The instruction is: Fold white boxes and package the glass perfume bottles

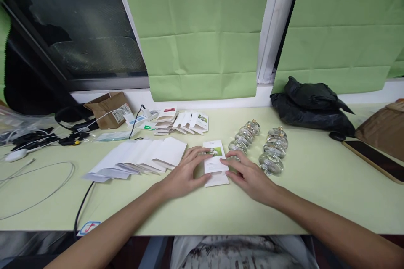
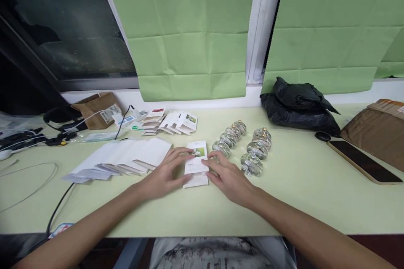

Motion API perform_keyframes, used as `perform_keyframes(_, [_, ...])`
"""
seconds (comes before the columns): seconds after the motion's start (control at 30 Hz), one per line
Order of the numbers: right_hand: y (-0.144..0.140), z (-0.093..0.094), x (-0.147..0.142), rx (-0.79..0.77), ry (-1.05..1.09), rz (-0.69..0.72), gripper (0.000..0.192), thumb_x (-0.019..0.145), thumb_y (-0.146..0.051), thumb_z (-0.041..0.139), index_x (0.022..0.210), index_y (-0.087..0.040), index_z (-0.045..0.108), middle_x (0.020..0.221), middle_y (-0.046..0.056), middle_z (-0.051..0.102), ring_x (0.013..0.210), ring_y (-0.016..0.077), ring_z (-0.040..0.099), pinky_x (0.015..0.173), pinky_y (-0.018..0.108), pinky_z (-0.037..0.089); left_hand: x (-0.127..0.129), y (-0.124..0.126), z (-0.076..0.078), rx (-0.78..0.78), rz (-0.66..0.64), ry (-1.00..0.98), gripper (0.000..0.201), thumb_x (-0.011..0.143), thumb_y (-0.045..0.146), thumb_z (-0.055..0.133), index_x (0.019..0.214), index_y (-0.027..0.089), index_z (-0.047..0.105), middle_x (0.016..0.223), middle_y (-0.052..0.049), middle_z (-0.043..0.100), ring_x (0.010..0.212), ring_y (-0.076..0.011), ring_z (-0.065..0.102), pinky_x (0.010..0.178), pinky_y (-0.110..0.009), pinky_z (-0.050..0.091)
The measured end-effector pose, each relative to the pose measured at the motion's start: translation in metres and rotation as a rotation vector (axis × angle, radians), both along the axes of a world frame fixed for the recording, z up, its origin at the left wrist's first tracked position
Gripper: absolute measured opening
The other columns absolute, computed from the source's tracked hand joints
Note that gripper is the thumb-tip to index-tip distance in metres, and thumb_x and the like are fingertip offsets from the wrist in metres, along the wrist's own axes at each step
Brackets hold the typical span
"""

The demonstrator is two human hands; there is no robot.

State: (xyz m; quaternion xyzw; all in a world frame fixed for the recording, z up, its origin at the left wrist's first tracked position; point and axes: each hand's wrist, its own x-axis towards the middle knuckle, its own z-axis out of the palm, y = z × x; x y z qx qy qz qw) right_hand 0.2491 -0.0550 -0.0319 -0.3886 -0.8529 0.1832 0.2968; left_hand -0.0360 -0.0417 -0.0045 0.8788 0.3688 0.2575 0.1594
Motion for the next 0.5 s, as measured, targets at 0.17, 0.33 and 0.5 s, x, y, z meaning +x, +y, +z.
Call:
perform_keyframes(0.17, [-0.001,0.000,-0.003,0.008,0.018,0.011,0.034,0.107,-0.023,0.051,0.139,-0.029,0.059,0.155,0.012,0.050,0.078,0.0161,0.070,0.081,0.039,0.061,0.002,-0.002,-0.002,0.045,0.008,0.002,0.040,0.098,0.027,0.066,0.137,0.029,0.060,0.144,-0.008,0.059,0.137,-0.0292,0.052,0.116,-0.050,0.045])
perform_keyframes(0.33, [-0.002,-0.001,-0.013,0.042,-0.020,-0.024,0.026,0.105,-0.022,0.052,0.130,-0.026,0.058,0.148,0.012,0.052,0.068,0.0128,0.065,0.070,0.034,0.058,0.005,-0.004,-0.006,0.079,0.042,0.036,0.042,0.092,0.015,0.063,0.132,0.027,0.058,0.140,-0.007,0.061,0.128,-0.0290,0.055,0.110,-0.048,0.047])
perform_keyframes(0.5, [-0.002,-0.001,-0.022,0.061,-0.105,-0.130,0.030,0.102,-0.029,0.057,0.132,-0.025,0.056,0.129,0.011,0.059,0.066,0.0153,0.063,0.062,0.032,0.054,0.008,-0.006,-0.008,0.096,0.072,0.034,0.047,0.086,0.005,0.058,0.128,0.026,0.055,0.136,-0.007,0.062,0.123,-0.0290,0.055,0.107,-0.048,0.047])
